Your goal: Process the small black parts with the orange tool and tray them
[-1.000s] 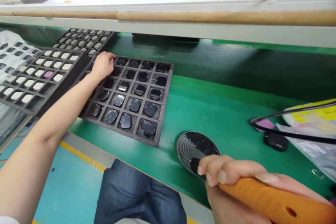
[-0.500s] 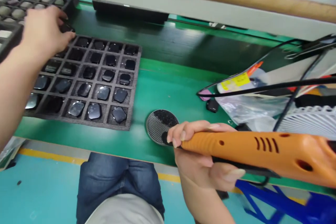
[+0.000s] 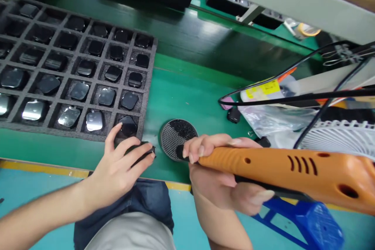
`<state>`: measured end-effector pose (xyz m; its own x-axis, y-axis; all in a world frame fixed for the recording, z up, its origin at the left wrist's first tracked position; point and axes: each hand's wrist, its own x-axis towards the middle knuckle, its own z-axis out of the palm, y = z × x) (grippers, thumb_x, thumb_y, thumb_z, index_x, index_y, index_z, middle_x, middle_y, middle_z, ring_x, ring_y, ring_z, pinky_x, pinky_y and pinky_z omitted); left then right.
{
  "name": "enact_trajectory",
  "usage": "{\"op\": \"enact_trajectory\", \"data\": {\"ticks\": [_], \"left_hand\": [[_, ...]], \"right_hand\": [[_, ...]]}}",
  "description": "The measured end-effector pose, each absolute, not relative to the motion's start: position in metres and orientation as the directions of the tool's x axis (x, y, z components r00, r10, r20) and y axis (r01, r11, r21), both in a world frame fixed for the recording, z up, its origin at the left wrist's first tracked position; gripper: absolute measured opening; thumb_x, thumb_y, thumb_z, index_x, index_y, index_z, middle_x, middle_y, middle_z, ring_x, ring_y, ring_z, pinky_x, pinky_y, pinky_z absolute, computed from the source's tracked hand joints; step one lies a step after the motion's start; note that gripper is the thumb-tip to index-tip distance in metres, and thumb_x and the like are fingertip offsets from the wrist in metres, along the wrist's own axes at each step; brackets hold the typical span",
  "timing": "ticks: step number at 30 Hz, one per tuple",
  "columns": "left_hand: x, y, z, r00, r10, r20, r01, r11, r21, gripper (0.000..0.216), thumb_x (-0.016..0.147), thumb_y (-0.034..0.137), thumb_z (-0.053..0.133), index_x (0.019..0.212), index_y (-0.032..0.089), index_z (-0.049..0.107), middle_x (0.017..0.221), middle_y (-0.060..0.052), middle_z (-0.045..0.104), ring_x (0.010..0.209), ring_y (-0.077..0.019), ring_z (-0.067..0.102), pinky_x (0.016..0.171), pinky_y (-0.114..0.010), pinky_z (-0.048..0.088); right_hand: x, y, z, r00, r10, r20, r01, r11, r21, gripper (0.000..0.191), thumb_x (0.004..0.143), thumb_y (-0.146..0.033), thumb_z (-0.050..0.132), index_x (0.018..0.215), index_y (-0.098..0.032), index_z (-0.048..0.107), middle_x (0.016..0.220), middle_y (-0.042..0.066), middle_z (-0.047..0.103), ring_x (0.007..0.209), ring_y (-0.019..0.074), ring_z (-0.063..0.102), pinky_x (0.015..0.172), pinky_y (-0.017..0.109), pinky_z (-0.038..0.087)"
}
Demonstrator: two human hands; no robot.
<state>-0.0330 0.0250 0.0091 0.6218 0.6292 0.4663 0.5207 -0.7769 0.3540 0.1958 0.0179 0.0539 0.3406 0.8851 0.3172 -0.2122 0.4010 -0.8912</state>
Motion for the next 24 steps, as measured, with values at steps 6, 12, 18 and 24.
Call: {"op": "enact_trajectory", "data": {"ticks": [6, 12, 18, 24], "left_hand": [[-0.027, 0.008, 0.002, 0.498, 0.712, 0.495, 0.601, -0.695, 0.395, 0.021, 0.102, 0.025, 0.081, 0.123, 0.026, 0.08, 0.129, -0.001, 0.084, 0.125, -0.0262, 0.069, 0.142, -0.07, 0.009], [-0.024, 0.003, 0.002, 0.504, 0.737, 0.45, 0.636, -0.67, 0.384, 0.028, 0.1, 0.014, 0.072, 0.122, 0.028, 0.081, 0.133, 0.0, 0.083, 0.13, -0.0287, 0.067, 0.142, -0.07, 0.005], [-0.023, 0.004, 0.003, 0.539, 0.717, 0.441, 0.573, -0.696, 0.432, 0.023, 0.1, 0.02, 0.076, 0.121, 0.029, 0.082, 0.127, 0.001, 0.084, 0.131, -0.0318, 0.064, 0.139, -0.074, 0.013], [-0.024, 0.006, 0.003, 0.538, 0.732, 0.417, 0.57, -0.681, 0.46, 0.02, 0.102, 0.028, 0.078, 0.121, 0.032, 0.083, 0.125, 0.002, 0.083, 0.13, -0.0289, 0.064, 0.14, -0.07, 0.013]], "right_hand": [[0.196, 0.017, 0.054, 0.321, 0.887, 0.332, -0.194, 0.405, -0.894, 0.043, 0.096, -0.069, 0.07, 0.119, -0.033, 0.073, 0.084, -0.004, 0.069, 0.059, 0.0161, 0.062, 0.054, 0.035, 0.056], [0.197, 0.018, 0.056, 0.313, 0.888, 0.338, -0.186, 0.406, -0.895, 0.044, 0.094, -0.07, 0.072, 0.118, -0.034, 0.072, 0.084, -0.004, 0.068, 0.058, 0.0162, 0.06, 0.053, 0.036, 0.055], [0.189, -0.001, 0.077, 0.368, 0.888, 0.278, -0.098, 0.334, -0.938, 0.04, 0.098, -0.068, 0.071, 0.12, -0.034, 0.07, 0.087, -0.003, 0.066, 0.066, 0.0187, 0.061, 0.062, 0.042, 0.057], [0.153, -0.002, 0.077, 0.455, 0.831, 0.32, -0.088, 0.4, -0.912, 0.023, 0.108, -0.051, 0.064, 0.119, -0.032, 0.061, 0.082, -0.007, 0.063, 0.055, 0.0137, 0.056, 0.052, 0.038, 0.05]]}}
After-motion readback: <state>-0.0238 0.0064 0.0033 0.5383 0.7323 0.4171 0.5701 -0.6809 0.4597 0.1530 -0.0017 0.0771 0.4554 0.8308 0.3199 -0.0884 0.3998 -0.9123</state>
